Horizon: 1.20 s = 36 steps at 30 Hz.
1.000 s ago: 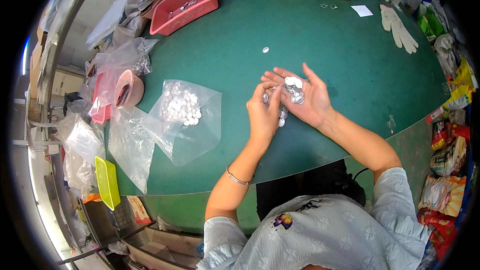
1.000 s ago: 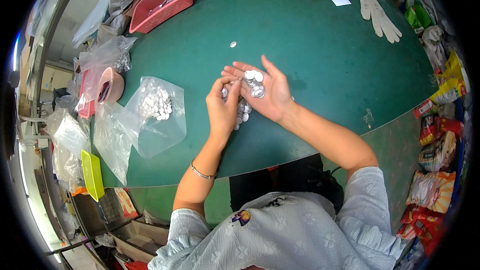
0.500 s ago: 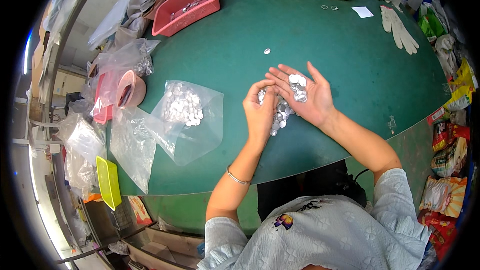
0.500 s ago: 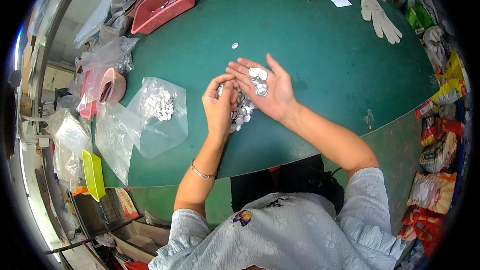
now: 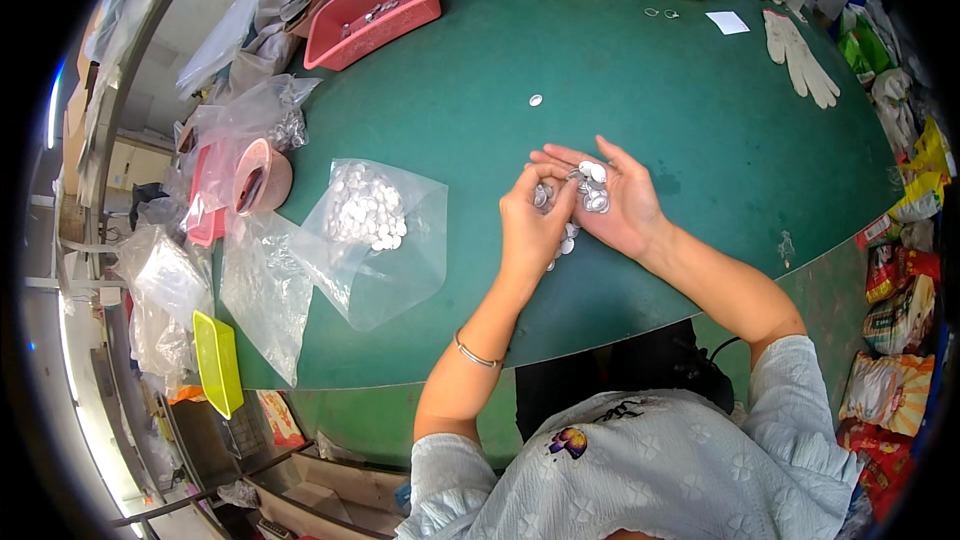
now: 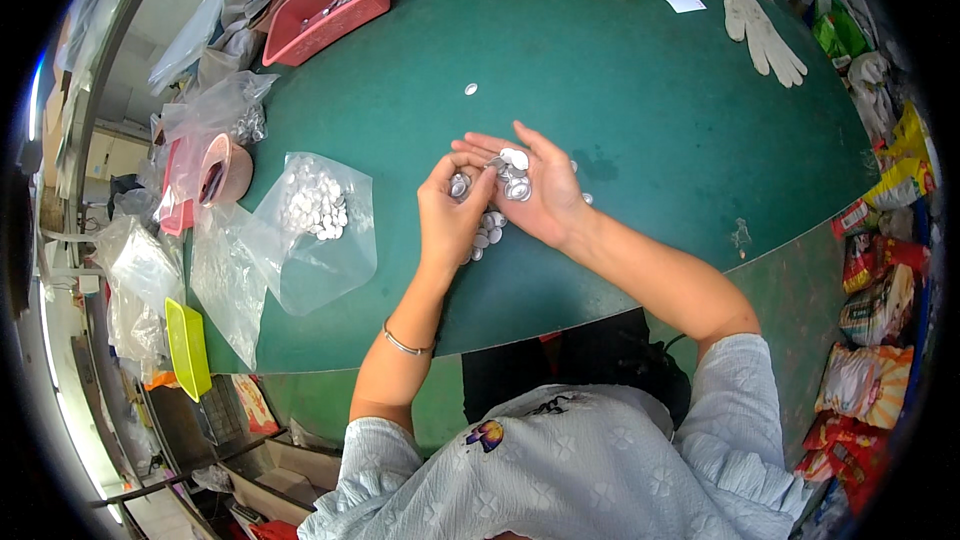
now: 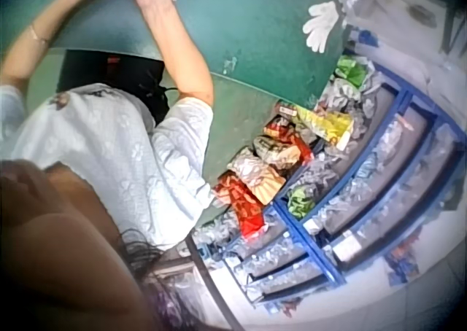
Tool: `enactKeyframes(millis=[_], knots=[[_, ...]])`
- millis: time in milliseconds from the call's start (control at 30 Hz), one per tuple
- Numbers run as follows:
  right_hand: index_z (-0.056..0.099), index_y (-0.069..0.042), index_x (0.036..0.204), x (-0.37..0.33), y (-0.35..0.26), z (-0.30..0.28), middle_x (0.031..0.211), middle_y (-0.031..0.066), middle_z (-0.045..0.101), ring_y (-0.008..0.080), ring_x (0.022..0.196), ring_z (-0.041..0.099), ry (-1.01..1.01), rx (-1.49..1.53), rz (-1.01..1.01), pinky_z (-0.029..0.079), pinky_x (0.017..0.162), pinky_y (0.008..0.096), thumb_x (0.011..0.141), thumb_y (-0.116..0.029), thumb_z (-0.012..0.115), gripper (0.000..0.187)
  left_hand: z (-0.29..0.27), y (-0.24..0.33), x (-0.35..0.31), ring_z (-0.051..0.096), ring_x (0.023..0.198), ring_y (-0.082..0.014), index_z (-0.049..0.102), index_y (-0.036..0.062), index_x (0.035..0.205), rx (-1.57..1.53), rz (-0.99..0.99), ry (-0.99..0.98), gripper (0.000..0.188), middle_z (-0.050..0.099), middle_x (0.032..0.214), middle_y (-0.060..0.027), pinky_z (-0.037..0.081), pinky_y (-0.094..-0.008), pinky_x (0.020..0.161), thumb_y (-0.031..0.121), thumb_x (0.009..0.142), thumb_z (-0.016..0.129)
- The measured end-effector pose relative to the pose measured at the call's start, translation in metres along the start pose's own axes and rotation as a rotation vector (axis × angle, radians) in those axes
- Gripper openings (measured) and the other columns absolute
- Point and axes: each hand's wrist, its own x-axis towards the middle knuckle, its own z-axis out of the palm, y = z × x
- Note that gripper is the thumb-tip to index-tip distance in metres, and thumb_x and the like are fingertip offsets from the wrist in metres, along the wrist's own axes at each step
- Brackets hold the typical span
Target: The person sorts small, white, circular discs on a green table. They pick up handfuls of the discs, separate them, and place them into a clear plastic bag. The person occasionally gathers scattered discs from the table surface to continue the sorting process.
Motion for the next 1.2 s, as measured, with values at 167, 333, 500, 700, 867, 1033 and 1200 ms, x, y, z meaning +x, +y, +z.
enactKeyframes(millis=[167, 333, 500, 700, 867, 1033, 1200], knots=[[0.041, 0.008, 0.125, 0.001, -0.003, -0.001, 0.129, 0.0196, 0.046, 0.0253, 0.119, 0.045, -0.018, 0.060, -0.017, 0.031, 0.105, 0.0392, 0.095, -0.037, 0.032, 0.056, -0.018, -0.010, 0.007, 0.036, 0.051, -0.0073, 0.048, 0.0012, 0.096, -1.045, -0.274, -0.251, 0.019, 0.050, 0.084, -0.0081, 0.025, -0.0171, 0.037, 0.019, 0.090, 0.045], [0.041, 0.008, 0.125, 0.002, -0.002, -0.005, 0.128, 0.0199, 0.046, 0.0259, 0.119, 0.044, -0.035, 0.052, -0.011, 0.031, 0.106, 0.0398, 0.094, -0.037, 0.033, 0.055, -0.011, 0.001, 0.001, 0.047, 0.058, -0.0086, 0.056, -0.0019, 0.094, -0.524, -0.163, -0.091, 0.015, 0.053, 0.076, -0.0056, 0.036, -0.0180, 0.046, 0.011, 0.088, 0.052], [0.041, 0.008, 0.125, 0.000, 0.000, -0.001, 0.125, 0.0185, 0.048, 0.0251, 0.118, 0.045, -0.020, -0.001, -0.009, 0.033, 0.104, 0.0388, 0.095, -0.035, 0.031, 0.053, 0.002, 0.006, -0.003, 0.058, 0.066, -0.0192, 0.061, -0.0028, 0.099, 0.190, 0.150, 0.038, 0.020, 0.062, 0.081, -0.0123, 0.047, -0.0282, 0.061, -0.001, 0.079, 0.062], [0.040, 0.009, 0.125, 0.003, 0.001, -0.004, 0.126, 0.0195, 0.047, 0.0254, 0.119, 0.044, 0.018, -0.052, 0.013, 0.031, 0.106, 0.0383, 0.096, -0.034, 0.030, 0.053, -0.002, 0.001, 0.000, 0.056, 0.063, -0.0140, 0.062, -0.0044, 0.091, 0.255, 0.106, 0.035, 0.012, 0.059, 0.075, -0.0081, 0.045, -0.0245, 0.058, 0.002, 0.081, 0.061], [0.038, 0.009, 0.127, 0.003, -0.003, -0.005, 0.128, 0.0207, 0.045, 0.0270, 0.122, 0.042, 0.013, 0.068, -0.017, 0.031, 0.106, 0.0382, 0.096, -0.034, 0.031, 0.054, -0.015, -0.005, 0.006, 0.041, 0.046, -0.0086, 0.057, -0.0027, 0.083, -0.765, -0.373, -0.062, 0.018, 0.055, 0.069, -0.0068, 0.029, -0.0209, 0.037, 0.014, 0.089, 0.052], [0.037, 0.008, 0.127, 0.000, -0.002, -0.002, 0.129, 0.0210, 0.043, 0.0285, 0.122, 0.041, -0.004, 0.113, -0.014, 0.031, 0.106, 0.0387, 0.095, -0.035, 0.031, 0.054, -0.016, 0.006, 0.004, 0.041, 0.047, -0.0070, 0.059, -0.0025, 0.084, -0.563, -0.292, -0.065, 0.019, 0.052, 0.063, -0.0039, 0.028, -0.0208, 0.037, 0.015, 0.088, 0.052], [0.039, 0.007, 0.126, 0.000, 0.000, -0.005, 0.126, 0.0203, 0.046, 0.0275, 0.121, 0.043, -0.008, 0.053, -0.012, 0.033, 0.104, 0.0399, 0.095, -0.036, 0.031, 0.053, 0.000, 0.004, -0.003, 0.048, 0.057, -0.0092, 0.062, -0.0035, 0.089, 0.305, 0.043, 0.024, 0.018, 0.053, 0.065, -0.0030, 0.042, -0.0250, 0.053, 0.003, 0.074, 0.070]])
